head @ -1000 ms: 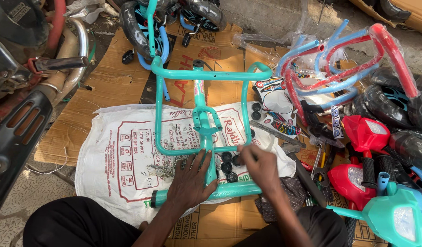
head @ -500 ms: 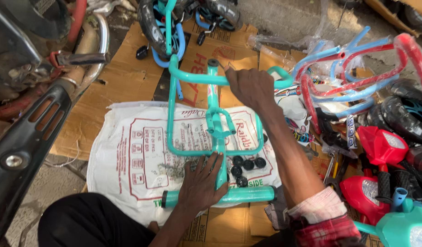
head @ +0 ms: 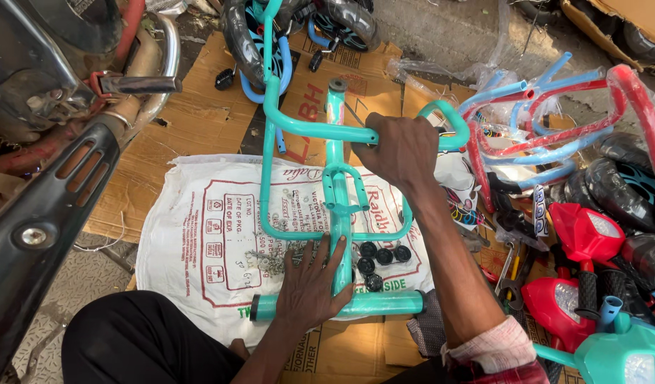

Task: The person assembles a teal scooter frame by inserting a black plastic seat into the frame and securing it with a screwdriver. They use a hammer to tap the frame and a screwdriver to tighten the seat attachment.

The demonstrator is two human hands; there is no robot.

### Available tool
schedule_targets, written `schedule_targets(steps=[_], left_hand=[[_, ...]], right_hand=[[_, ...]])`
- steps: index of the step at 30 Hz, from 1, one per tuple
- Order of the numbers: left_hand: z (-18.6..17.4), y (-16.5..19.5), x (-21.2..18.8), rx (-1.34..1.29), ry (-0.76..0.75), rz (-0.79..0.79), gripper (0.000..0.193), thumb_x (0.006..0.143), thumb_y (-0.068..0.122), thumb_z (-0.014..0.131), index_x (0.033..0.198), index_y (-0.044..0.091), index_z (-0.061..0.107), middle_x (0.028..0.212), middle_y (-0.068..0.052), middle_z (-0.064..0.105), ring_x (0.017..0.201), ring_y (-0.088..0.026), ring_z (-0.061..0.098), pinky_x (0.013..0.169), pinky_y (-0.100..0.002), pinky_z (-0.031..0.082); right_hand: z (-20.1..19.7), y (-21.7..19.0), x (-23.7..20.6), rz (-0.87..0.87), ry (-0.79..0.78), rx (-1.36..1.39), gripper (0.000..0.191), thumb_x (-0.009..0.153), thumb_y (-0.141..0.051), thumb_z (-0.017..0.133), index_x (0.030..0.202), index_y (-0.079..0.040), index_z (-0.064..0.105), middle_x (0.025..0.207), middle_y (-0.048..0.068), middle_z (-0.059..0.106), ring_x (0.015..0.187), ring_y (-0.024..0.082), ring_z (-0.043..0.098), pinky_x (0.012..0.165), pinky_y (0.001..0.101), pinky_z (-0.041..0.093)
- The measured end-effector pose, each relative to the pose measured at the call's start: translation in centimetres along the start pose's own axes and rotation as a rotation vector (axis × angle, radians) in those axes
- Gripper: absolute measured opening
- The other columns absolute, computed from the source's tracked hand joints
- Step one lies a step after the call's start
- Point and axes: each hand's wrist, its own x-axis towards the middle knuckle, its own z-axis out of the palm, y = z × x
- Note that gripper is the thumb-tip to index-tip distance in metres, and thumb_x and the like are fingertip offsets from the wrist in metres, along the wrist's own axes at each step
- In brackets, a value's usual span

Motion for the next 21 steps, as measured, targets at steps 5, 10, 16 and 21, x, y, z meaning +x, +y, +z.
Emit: schedule_targets(steps=[5,10,16,21], left_hand=[[0.0,0.5,-0.9,0.012,0.014,0.017,0.092,0.090,0.061,0.058,0.160,0.013,0.022,0.148,-0.029,0.044,0.133,-0.049,0.044,0.105,-0.070,0.026],[0.0,0.9,-1.5,0.021,0.040,0.042,0.095,0.086,0.059,0.061,0.160,0.015,0.020,0.145,-0.032,0.046,0.131,-0.050,0.044,0.103,-0.072,0.025],[-0.5,1.2,-1.9,0.000,-0.014,0.041,0.093,0.090,0.059,0.058,0.161,0.016,0.015,0.141,-0.035,0.047,0.131,-0.052,0.043,0.105,-0.073,0.023],[-0.5,1.3,-2.0,0.019,-0.009,0.047,0.094,0.090,0.060,0.059,0.161,0.016,0.017,0.139,-0.034,0.048,0.129,-0.052,0.043,0.105,-0.072,0.022]], right_hand=[[-2.8,-1.3,-2.2,-0.045,0.125,-0.026,0.024,0.074,-0.029,0.077,0.071,-0.009,0.064,0.062,0.011,0.063,0.054,0.035,0.059,0.063,0.0478,0.044],[-5.7,-2.7,-4.3,-0.101,0.233,-0.011,0.023,0.078,-0.023,0.078,0.070,-0.008,0.062,0.063,0.010,0.063,0.058,0.030,0.062,0.067,0.0445,0.045],[-7.8,-4.0,-5.0,-0.063,0.218,-0.046,0.021,0.076,-0.021,0.076,0.070,-0.009,0.060,0.061,0.008,0.062,0.057,0.028,0.062,0.069,0.0445,0.045],[-8.2,-4.1,-5.4,-0.064,0.222,-0.045,0.022,0.072,-0.022,0.077,0.068,-0.009,0.060,0.060,0.008,0.061,0.057,0.028,0.062,0.068,0.0449,0.045]])
